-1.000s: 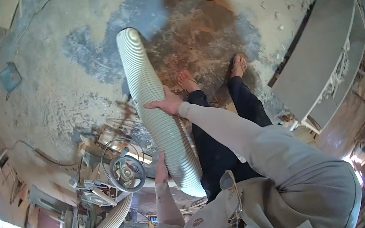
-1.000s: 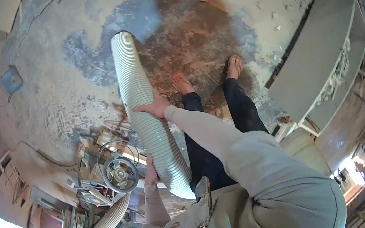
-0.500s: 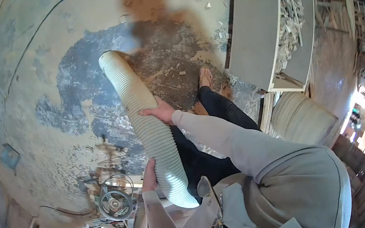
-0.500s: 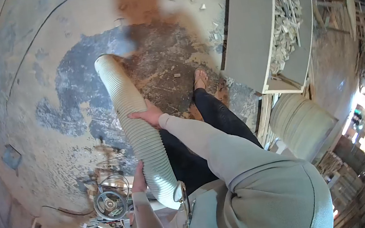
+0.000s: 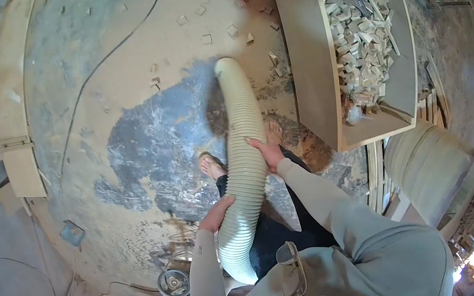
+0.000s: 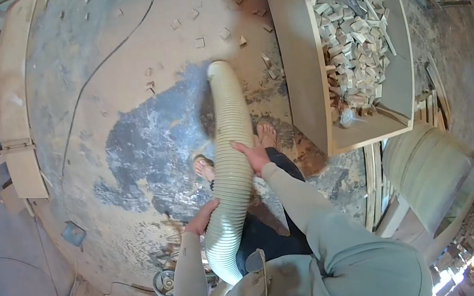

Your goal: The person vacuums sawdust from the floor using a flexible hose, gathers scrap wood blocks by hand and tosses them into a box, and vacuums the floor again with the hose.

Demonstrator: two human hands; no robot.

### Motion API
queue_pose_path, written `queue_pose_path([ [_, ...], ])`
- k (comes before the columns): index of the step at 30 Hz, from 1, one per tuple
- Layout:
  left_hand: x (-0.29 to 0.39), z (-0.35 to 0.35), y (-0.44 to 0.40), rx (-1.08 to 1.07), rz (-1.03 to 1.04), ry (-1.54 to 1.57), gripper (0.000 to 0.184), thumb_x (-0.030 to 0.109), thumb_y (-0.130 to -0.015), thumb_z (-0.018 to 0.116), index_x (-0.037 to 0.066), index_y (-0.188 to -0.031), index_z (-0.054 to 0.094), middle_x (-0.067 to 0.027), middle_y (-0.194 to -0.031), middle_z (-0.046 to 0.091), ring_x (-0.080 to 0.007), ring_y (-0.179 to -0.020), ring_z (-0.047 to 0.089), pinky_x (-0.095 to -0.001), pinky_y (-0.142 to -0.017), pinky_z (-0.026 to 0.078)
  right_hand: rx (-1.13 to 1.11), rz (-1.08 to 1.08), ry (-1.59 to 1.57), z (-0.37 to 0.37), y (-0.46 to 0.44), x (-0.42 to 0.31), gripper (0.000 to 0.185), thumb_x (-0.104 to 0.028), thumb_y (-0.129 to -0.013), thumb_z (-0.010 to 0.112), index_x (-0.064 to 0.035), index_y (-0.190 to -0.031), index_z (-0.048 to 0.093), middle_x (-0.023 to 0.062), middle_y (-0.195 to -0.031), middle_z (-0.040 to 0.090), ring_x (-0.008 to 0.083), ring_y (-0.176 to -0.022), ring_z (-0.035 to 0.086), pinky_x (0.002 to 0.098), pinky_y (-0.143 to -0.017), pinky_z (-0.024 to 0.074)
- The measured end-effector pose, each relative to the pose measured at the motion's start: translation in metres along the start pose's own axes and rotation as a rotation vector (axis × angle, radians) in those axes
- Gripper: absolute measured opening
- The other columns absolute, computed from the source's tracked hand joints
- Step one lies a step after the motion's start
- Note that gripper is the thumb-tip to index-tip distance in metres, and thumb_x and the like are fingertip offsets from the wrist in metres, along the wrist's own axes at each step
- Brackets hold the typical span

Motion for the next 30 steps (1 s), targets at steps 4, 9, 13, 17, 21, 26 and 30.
queue_pose_path([
  [4, 0.063, 0.041, -0.007, -0.054, -0.134, -0.005, 0.062, 0.046, -0.108, 0.063, 0.001, -0.151, 0.059, -0.0111, -0.144, 0.068, -0.0190, -0.130, 0.064, -0.0348, -0.114, 0.047, 0.222, -0.228, 0.123, -0.025, 0.042, -0.083, 0.100, -0.041, -0.088, 0.087, 0.0036, -0.162, 0.038, 0.0222, -0.160, 0.049, 0.0296, -0.147, 0.050, 0.0408, -0.121, 0.0412],
  [9, 0.099, 0.036, 0.004, -0.091, -0.154, 0.050, 0.070, 0.047, -0.105, 0.068, 0.001, -0.155, 0.054, -0.0121, -0.141, 0.069, -0.0198, -0.122, 0.069, -0.0358, -0.106, 0.055, 0.310, -0.147, 0.245, -0.021, 0.018, -0.077, 0.104, -0.048, -0.089, 0.084, 0.0049, -0.164, 0.035, 0.0229, -0.176, 0.020, 0.0301, -0.164, 0.013, 0.0426, -0.132, 0.0184],
  [13, 0.103, -0.024, 0.024, -0.063, -0.172, 0.149, 0.065, 0.044, -0.107, 0.066, 0.004, -0.157, 0.053, -0.0114, -0.142, 0.069, -0.0202, -0.120, 0.071, -0.0360, -0.106, 0.055, 0.071, 0.010, -0.062, 0.054, -0.015, -0.036, 0.089, -0.046, -0.093, 0.081, -0.0004, -0.160, 0.044, 0.0180, -0.145, 0.062, 0.0289, -0.131, 0.063, 0.0436, -0.109, 0.0537],
  [17, 0.121, -0.092, 0.041, -0.044, -0.119, 0.151, 0.066, 0.047, -0.108, 0.063, 0.001, -0.155, 0.056, -0.0113, -0.147, 0.067, -0.0208, -0.130, 0.065, -0.0355, -0.114, 0.049, 0.210, 0.000, 0.081, 0.128, -0.012, -0.047, 0.083, -0.046, -0.093, 0.081, 0.0027, -0.152, 0.051, 0.0170, -0.142, 0.065, 0.0277, -0.123, 0.067, 0.0411, -0.104, 0.0550],
  [21, 0.129, -0.164, 0.072, -0.008, -0.126, 0.137, 0.066, 0.046, -0.110, 0.059, 0.000, -0.158, 0.052, -0.0108, -0.149, 0.065, -0.0201, -0.131, 0.063, -0.0350, -0.115, 0.047, 0.222, 0.029, 0.053, 0.224, -0.014, -0.055, 0.091, -0.041, -0.086, 0.090, 0.0058, -0.151, 0.047, 0.0223, -0.139, 0.065, 0.0301, -0.122, 0.068, 0.0420, -0.101, 0.0561],
  [26, 0.148, -0.261, 0.071, -0.046, 0.050, 0.254, 0.064, 0.043, -0.110, 0.061, -0.005, -0.152, 0.054, -0.0147, -0.140, 0.069, -0.0217, -0.123, 0.067, -0.0357, -0.109, 0.051, 0.157, -0.025, 0.061, 0.326, -0.070, -0.050, 0.087, -0.037, -0.086, 0.091, 0.0056, -0.149, 0.049, 0.0208, -0.134, 0.068, 0.0290, -0.117, 0.069, 0.0408, -0.098, 0.0575],
  [30, 0.179, -0.301, 0.079, -0.091, 0.082, 0.286, 0.063, 0.042, -0.110, 0.061, -0.005, -0.152, 0.053, -0.0146, -0.141, 0.069, -0.0213, -0.123, 0.067, -0.0352, -0.108, 0.051, 0.095, -0.059, 0.062, 0.388, -0.098, -0.063, 0.081, -0.033, -0.086, 0.091, 0.0044, -0.146, 0.051, 0.0193, -0.132, 0.069, 0.0284, -0.114, 0.070, 0.0391, -0.097, 0.0582],
])
Point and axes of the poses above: each hand's wrist, its own y-axis away from the middle knuckle, its own z-axis out of the palm, x = y × z, the point moved 9 cm from there along -y, towards the middle knuckle
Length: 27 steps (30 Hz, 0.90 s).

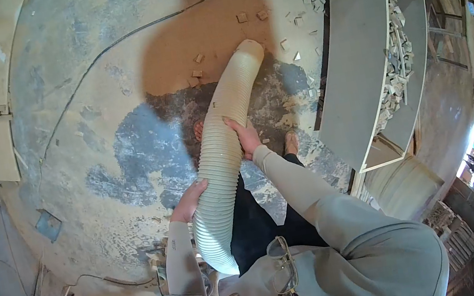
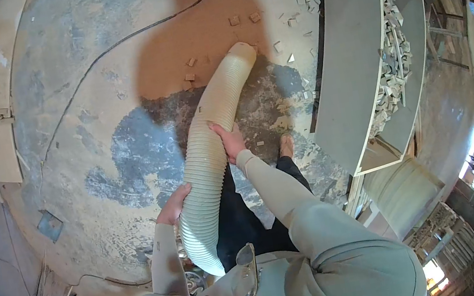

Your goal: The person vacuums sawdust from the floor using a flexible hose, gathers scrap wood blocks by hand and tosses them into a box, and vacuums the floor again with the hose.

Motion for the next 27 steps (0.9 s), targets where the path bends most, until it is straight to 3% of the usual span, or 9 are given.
queue_pose_path([
  [6, 0.029, -0.052, 0.007, 0.076, -0.022, -0.012, 0.062, 0.040, -0.109, 0.062, -0.004, -0.152, 0.053, -0.0140, -0.138, 0.069, -0.0203, -0.121, 0.067, -0.0360, -0.107, 0.051, 0.035, 0.021, 0.063, 0.064, -0.021, -0.005, 0.083, -0.034, -0.088, 0.089, 0.0046, -0.149, 0.047, 0.0193, -0.132, 0.068, 0.0284, -0.116, 0.070, 0.0407, -0.098, 0.0582],
  [8, 0.045, -0.063, 0.015, 0.081, 0.037, 0.036, 0.062, 0.040, -0.109, 0.062, -0.004, -0.152, 0.052, -0.0130, -0.138, 0.069, -0.0201, -0.121, 0.067, -0.0361, -0.108, 0.051, -0.045, 0.022, 0.138, 0.090, -0.036, 0.001, 0.087, -0.035, -0.088, 0.089, 0.0049, -0.151, 0.043, 0.0207, -0.134, 0.067, 0.0290, -0.119, 0.069, 0.0415, -0.099, 0.0584],
  [14, 0.041, -0.102, 0.036, 0.207, 0.067, 0.135, 0.059, 0.037, -0.110, 0.060, -0.003, -0.153, 0.051, -0.0119, -0.140, 0.068, -0.0202, -0.124, 0.066, -0.0363, -0.110, 0.050, -0.075, 0.063, 0.289, 0.164, -0.034, 0.003, 0.094, -0.039, -0.086, 0.090, 0.0040, -0.152, 0.041, 0.0206, -0.134, 0.068, 0.0301, -0.120, 0.070, 0.0415, -0.101, 0.0588],
  [18, 0.009, -0.128, 0.050, 0.224, 0.185, 0.193, 0.059, 0.035, -0.110, 0.059, -0.002, -0.154, 0.049, -0.0122, -0.145, 0.065, -0.0205, -0.130, 0.062, -0.0366, -0.113, 0.048, -0.252, 0.047, 0.279, 0.216, -0.027, 0.008, 0.096, -0.039, -0.083, 0.093, 0.0038, -0.152, 0.042, 0.0206, -0.135, 0.068, 0.0298, -0.122, 0.070, 0.0411, -0.101, 0.0591],
  [20, -0.011, -0.142, 0.073, 0.499, 0.128, 0.167, 0.058, 0.043, -0.113, 0.054, 0.000, -0.152, 0.055, -0.0097, -0.145, 0.066, -0.0204, -0.127, 0.065, -0.0367, -0.112, 0.050, -0.293, 0.221, 0.513, 0.234, -0.008, 0.013, 0.097, -0.037, -0.082, 0.094, 0.0037, -0.152, 0.042, 0.0208, -0.138, 0.067, 0.0297, -0.124, 0.068, 0.0401, -0.102, 0.0585],
  [22, -0.047, -0.152, 0.074, 0.459, 0.178, 0.279, 0.058, 0.041, -0.113, 0.055, 0.000, -0.154, 0.053, -0.0097, -0.146, 0.065, -0.0211, -0.128, 0.065, -0.0373, -0.112, 0.050, -0.323, 0.115, 0.481, 0.248, -0.007, 0.022, 0.102, -0.039, -0.081, 0.095, 0.0032, -0.155, 0.039, 0.0205, -0.141, 0.066, 0.0303, -0.126, 0.068, 0.0390, -0.103, 0.0577],
  [24, -0.064, -0.146, 0.072, 0.423, 0.237, 0.401, 0.058, 0.039, -0.113, 0.055, 0.000, -0.155, 0.052, -0.0097, -0.147, 0.065, -0.0219, -0.129, 0.065, -0.0379, -0.113, 0.049, -0.422, 0.136, 0.440, 0.249, -0.031, 0.072, 0.106, -0.042, -0.081, 0.095, 0.0012, -0.158, 0.035, 0.0196, -0.143, 0.065, 0.0308, -0.128, 0.067, 0.0388, -0.105, 0.0561],
  [25, -0.068, -0.137, 0.072, 0.438, 0.233, 0.409, 0.059, 0.035, -0.111, 0.058, 0.000, -0.157, 0.048, -0.0108, -0.148, 0.063, -0.0223, -0.132, 0.062, -0.0386, -0.114, 0.048, -0.526, 0.145, 0.627, 0.251, -0.024, 0.071, 0.119, -0.064, -0.088, 0.080, 0.0010, -0.168, 0.021, 0.0183, -0.151, 0.059, 0.0294, -0.136, 0.061, 0.0377, -0.109, 0.0529],
  [27, -0.077, -0.120, 0.069, 0.419, 0.230, 0.402, 0.064, 0.031, -0.108, 0.063, 0.000, -0.160, 0.044, -0.0120, -0.148, 0.061, -0.0223, -0.131, 0.061, -0.0389, -0.113, 0.048, -0.598, 0.248, 0.652, 0.244, -0.029, 0.066, 0.117, -0.063, -0.087, 0.081, -0.0002, -0.168, 0.024, 0.0189, -0.149, 0.060, 0.0291, -0.135, 0.061, 0.0386, -0.109, 0.0532],
])
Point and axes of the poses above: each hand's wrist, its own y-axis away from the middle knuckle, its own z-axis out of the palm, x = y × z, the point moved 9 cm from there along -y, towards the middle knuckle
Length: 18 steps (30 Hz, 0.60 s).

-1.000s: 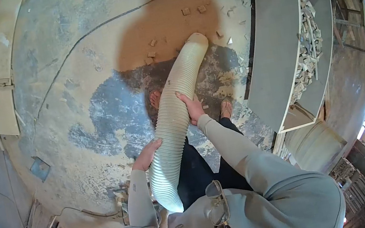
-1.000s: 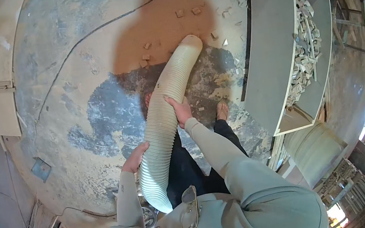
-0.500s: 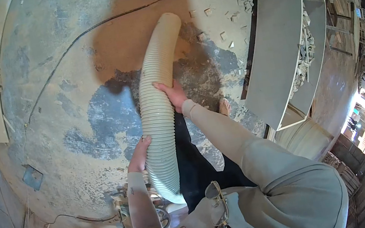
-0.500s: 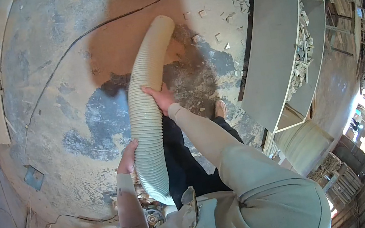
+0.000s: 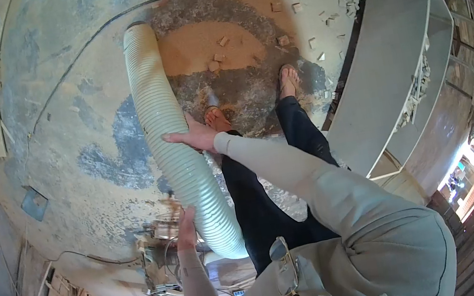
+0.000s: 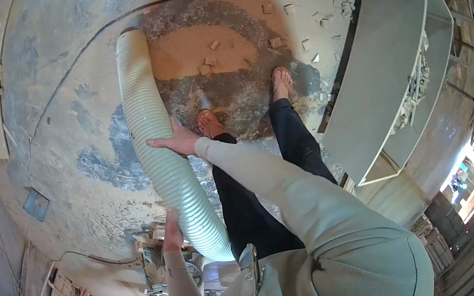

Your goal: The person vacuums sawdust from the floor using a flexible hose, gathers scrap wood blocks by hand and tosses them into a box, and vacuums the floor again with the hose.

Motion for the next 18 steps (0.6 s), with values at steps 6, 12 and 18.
queue_pose_path([
  [6, -0.045, 0.021, 0.000, 0.194, -0.087, -0.076, 0.073, 0.034, -0.098, 0.069, -0.002, -0.157, 0.046, -0.0133, -0.144, 0.062, -0.0249, -0.127, 0.061, -0.0397, -0.114, 0.046, 0.469, -0.260, 0.855, -0.223, -0.097, 0.022, 0.120, -0.074, -0.075, 0.086, -0.0146, -0.168, 0.038, 0.0377, -0.160, 0.042, 0.0543, -0.150, 0.041, 0.0546, -0.126, 0.0337],
  [12, -0.032, 0.041, -0.002, 0.226, -0.132, -0.226, 0.101, 0.049, -0.082, 0.082, -0.002, -0.159, 0.043, -0.0146, -0.149, 0.060, -0.0260, -0.135, 0.058, -0.0405, -0.118, 0.042, 0.578, -0.262, 1.379, -0.364, -0.214, 0.015, 0.127, -0.069, -0.065, 0.093, -0.0300, -0.170, 0.033, 0.0321, -0.175, 0.016, 0.0583, -0.160, 0.015, 0.0672, -0.127, 0.0252],
  [18, -0.024, 0.054, -0.005, 0.305, -0.222, -0.176, 0.118, 0.059, -0.070, 0.092, -0.001, -0.159, 0.044, -0.0136, -0.153, 0.060, -0.0263, -0.139, 0.058, -0.0407, -0.117, 0.043, 0.409, -0.365, 1.563, -0.315, -0.249, 0.053, 0.111, -0.057, -0.065, 0.097, -0.0329, -0.161, 0.048, 0.0220, -0.170, 0.031, 0.0516, -0.157, 0.026, 0.0636, -0.123, 0.0324],
])
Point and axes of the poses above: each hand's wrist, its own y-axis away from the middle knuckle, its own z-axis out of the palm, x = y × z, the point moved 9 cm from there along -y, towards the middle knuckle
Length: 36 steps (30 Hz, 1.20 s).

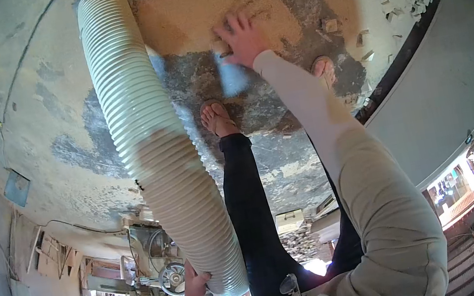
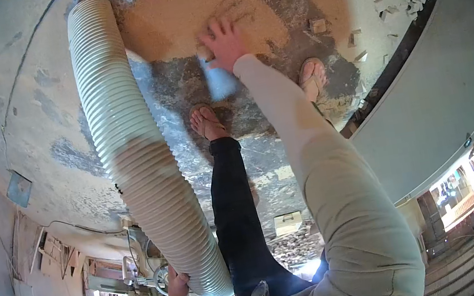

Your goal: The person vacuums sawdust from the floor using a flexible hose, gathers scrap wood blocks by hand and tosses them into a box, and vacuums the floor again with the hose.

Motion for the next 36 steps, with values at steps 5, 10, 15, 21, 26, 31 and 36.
queue_pose_path([
  [5, -0.009, -0.005, 0.004, 0.011, -0.002, -0.020, 0.118, 0.061, -0.069, 0.094, -0.002, -0.157, 0.046, -0.0134, -0.149, 0.063, -0.0265, -0.136, 0.060, -0.0408, -0.115, 0.045, 0.123, -0.253, 0.010, 0.047, 0.015, -0.030, 0.083, -0.035, -0.079, 0.091, -0.0347, -0.153, 0.055, 0.0111, -0.164, 0.041, 0.0409, -0.142, 0.044, 0.0572, -0.110, 0.0463],
  [10, 0.003, 0.009, 0.000, -0.037, 0.050, 0.003, 0.122, 0.061, -0.069, 0.095, -0.002, -0.159, 0.044, -0.0134, -0.151, 0.062, -0.0273, -0.137, 0.060, -0.0422, -0.117, 0.044, 0.053, -0.338, 0.146, 0.023, 0.022, -0.052, 0.071, -0.029, -0.085, 0.084, -0.0368, -0.151, 0.058, 0.0098, -0.162, 0.042, 0.0381, -0.140, 0.047, 0.0544, -0.102, 0.0533],
  [15, -0.013, 0.002, 0.000, 0.025, 0.036, 0.012, 0.122, 0.060, -0.070, 0.094, -0.003, -0.161, 0.041, -0.0138, -0.153, 0.060, -0.0268, -0.142, 0.056, -0.0406, -0.120, 0.040, -0.008, -0.517, 0.170, 0.063, 0.019, -0.064, 0.048, -0.024, -0.097, 0.068, -0.0340, -0.144, 0.066, 0.0102, -0.159, 0.046, 0.0359, -0.140, 0.048, 0.0534, -0.100, 0.0555],
  [21, -0.017, 0.012, -0.004, -0.009, 0.048, -0.031, 0.110, 0.058, -0.078, 0.085, -0.003, -0.160, 0.043, -0.0138, -0.156, 0.059, -0.0272, -0.145, 0.054, -0.0399, -0.122, 0.038, -0.079, -0.461, 0.105, 0.048, 0.045, -0.013, 0.040, -0.020, -0.103, 0.058, -0.0309, -0.140, 0.068, 0.0113, -0.141, 0.055, 0.0357, -0.138, 0.051, 0.0527, -0.101, 0.0572],
  [26, -0.024, 0.006, -0.013, -0.031, 0.119, -0.094, 0.099, 0.056, -0.084, 0.079, -0.003, -0.157, 0.048, -0.0141, -0.155, 0.060, -0.0273, -0.141, 0.057, -0.0399, -0.120, 0.039, -0.036, -0.230, -0.104, 0.007, 0.090, 0.084, 0.046, -0.009, -0.099, 0.058, -0.0282, -0.139, 0.068, 0.0137, -0.131, 0.059, 0.0400, -0.129, 0.058, 0.0493, -0.103, 0.0567],
  [31, -0.036, -0.007, -0.028, -0.049, 0.128, -0.062, 0.092, 0.056, -0.089, 0.076, -0.002, -0.155, 0.051, -0.0134, -0.151, 0.063, -0.0265, -0.137, 0.060, -0.0395, -0.118, 0.041, 0.154, 0.033, -0.369, -0.119, 0.212, 0.176, 0.062, 0.003, -0.083, 0.073, -0.0243, -0.139, 0.069, 0.0157, -0.119, 0.063, 0.0370, -0.122, 0.062, 0.0453, -0.102, 0.0550],
  [36, -0.042, -0.019, -0.034, -0.115, 0.099, 0.032, 0.053, 0.032, -0.109, 0.061, 0.001, -0.151, 0.055, -0.0118, -0.143, 0.066, -0.0234, -0.130, 0.063, -0.0411, -0.112, 0.047, 0.641, 0.464, -0.174, -0.329, 0.459, 0.290, 0.058, 0.000, -0.088, 0.083, -0.0116, -0.142, 0.067, 0.0138, -0.138, 0.066, 0.0311, -0.122, 0.067, 0.0375, -0.102, 0.0569],
])
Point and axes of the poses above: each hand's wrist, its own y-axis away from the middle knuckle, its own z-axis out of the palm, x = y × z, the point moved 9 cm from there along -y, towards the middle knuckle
